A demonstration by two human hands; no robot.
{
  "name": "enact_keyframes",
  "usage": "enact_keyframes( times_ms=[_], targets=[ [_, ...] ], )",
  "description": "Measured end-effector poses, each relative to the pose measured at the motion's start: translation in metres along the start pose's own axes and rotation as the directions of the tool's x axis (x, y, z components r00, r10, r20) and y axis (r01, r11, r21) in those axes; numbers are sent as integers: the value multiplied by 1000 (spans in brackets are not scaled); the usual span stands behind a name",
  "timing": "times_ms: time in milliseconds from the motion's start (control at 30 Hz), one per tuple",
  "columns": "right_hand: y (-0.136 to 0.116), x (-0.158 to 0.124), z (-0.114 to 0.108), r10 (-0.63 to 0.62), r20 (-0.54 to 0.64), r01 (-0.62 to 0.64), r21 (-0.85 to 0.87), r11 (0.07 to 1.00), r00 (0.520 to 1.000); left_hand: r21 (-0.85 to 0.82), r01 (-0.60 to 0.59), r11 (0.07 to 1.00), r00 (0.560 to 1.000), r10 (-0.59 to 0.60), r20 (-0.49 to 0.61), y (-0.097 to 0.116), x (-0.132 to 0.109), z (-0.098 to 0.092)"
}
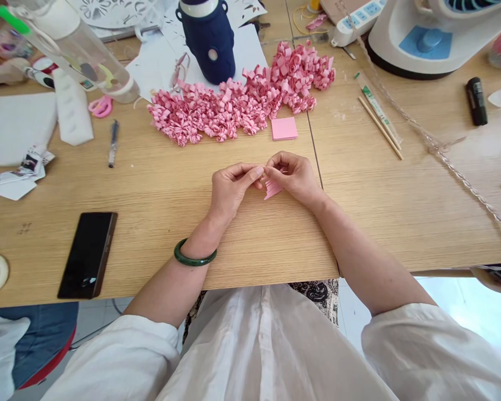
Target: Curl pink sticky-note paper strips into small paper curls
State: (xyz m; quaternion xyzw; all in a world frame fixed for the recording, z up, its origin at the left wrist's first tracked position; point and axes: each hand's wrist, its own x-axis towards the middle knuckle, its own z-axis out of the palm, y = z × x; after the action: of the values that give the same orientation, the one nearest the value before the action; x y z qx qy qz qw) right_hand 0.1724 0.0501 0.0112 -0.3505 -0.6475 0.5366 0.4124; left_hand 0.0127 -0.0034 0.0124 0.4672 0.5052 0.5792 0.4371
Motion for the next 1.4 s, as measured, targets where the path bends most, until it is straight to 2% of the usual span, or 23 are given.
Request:
enact_keyframes(
  times_ms=[333,500,667,867,1133,1400],
  targets=[
    [3,0,-2,-12,24,13,-42,999,1000,94,16,995,1000,-16,6,2,2,-3],
    [2,0,-4,18,70,-18,-4,1000,997,118,-5,993,999,1,34,2,4,-5],
    [1,-1,-5,34,88,-37,37,999,996,159,-32,987,999,30,13,4,3,-4],
    [0,-1,-6,65,106,-74,79,994,992,121,7,993,1000,-3,-28,0,3,-2],
    [-2,0,-5,61,80,-65,52,997,995,67,54,996,998,-56,25,1,2,-2],
    [-3,-1,-6,66,89,-75,98,992,994,33,30,999,998,-32,54,1,3,-3]
  ],
)
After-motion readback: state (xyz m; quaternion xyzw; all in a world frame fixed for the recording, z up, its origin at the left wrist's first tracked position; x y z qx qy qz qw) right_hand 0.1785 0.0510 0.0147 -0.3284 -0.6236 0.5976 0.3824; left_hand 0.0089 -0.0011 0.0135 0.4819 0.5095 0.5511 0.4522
